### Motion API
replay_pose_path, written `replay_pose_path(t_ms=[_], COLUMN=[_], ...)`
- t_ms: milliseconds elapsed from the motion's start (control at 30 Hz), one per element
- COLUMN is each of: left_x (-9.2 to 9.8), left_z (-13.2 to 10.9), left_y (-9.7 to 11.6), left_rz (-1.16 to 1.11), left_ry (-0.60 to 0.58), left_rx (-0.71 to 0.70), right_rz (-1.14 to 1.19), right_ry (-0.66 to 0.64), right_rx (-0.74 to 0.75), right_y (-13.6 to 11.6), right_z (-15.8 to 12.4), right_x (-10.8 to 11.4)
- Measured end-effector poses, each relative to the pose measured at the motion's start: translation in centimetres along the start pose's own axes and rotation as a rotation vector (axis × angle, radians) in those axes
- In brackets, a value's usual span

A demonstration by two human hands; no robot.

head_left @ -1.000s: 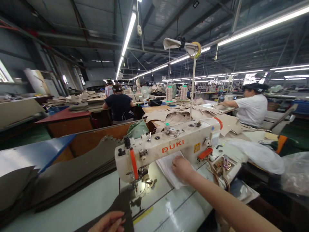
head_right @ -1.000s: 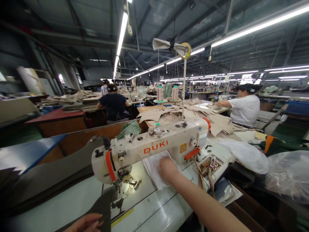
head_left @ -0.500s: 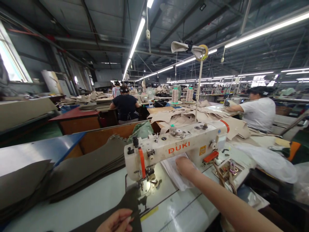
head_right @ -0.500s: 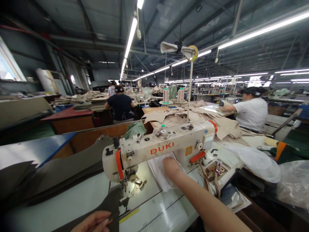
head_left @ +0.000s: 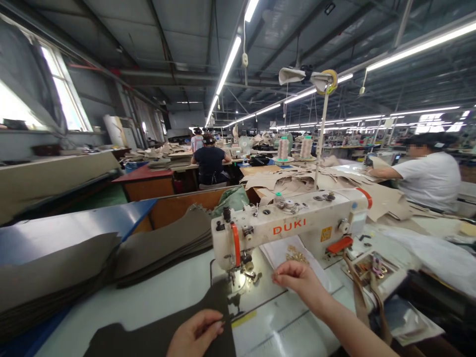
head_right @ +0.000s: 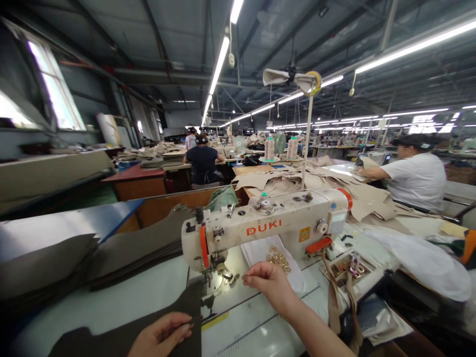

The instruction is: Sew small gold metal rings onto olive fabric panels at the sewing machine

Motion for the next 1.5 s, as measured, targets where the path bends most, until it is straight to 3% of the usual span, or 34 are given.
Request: replay_pose_path(t_ms=[267, 433, 633, 900, 1167, 1300, 1400, 1500], left_x=[-3.0, -2.7, -2.4, -2.7, -3.3, -2.2, -1.6, -1.7], left_z=[-3.7, -4.6, -5.1, -4.8, -4.5, -3.8, -3.6, -3.6], left_y=[3.1, 3.7, 3.2, 1.7, 0.8, 1.2, 1.4, 1.7], left_rz=[0.14, 0.261, 0.229, -0.024, -0.168, -0.191, -0.191, -0.195], left_ry=[0.088, 0.206, 0.226, 0.18, 0.143, 0.129, 0.075, 0.004], left_rx=[-0.22, -0.263, -0.22, -0.134, -0.067, 0.023, 0.082, 0.102], right_rz=[0.322, 0.344, 0.297, 0.167, -0.212, -0.15, -0.024, 0.2], right_ry=[-0.08, -0.131, -0.089, -0.008, 0.01, -0.066, -0.06, -0.144], right_rx=[-0.071, -0.089, -0.025, 0.085, 0.235, 0.222, 0.117, -0.011], right_y=[0.3, 0.8, 0.2, 0.6, 0.3, -0.3, -0.2, 0.3], right_z=[-2.3, -3.4, -4.0, -4.2, -4.7, -4.6, -4.0, -3.5], right_x=[-7.7, -10.7, -11.1, -11.9, -12.0, -11.1, -10.7, -11.3])
Point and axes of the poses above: each hand's wrist, its own z-axis towards the middle knuckle, its own x-axis out of the back of the hand, y = z × x, the point moved 3 cm from there along z, towards the middle knuckle, and after that the axes turned 9 degrees about -z, right-handed, at the moved point
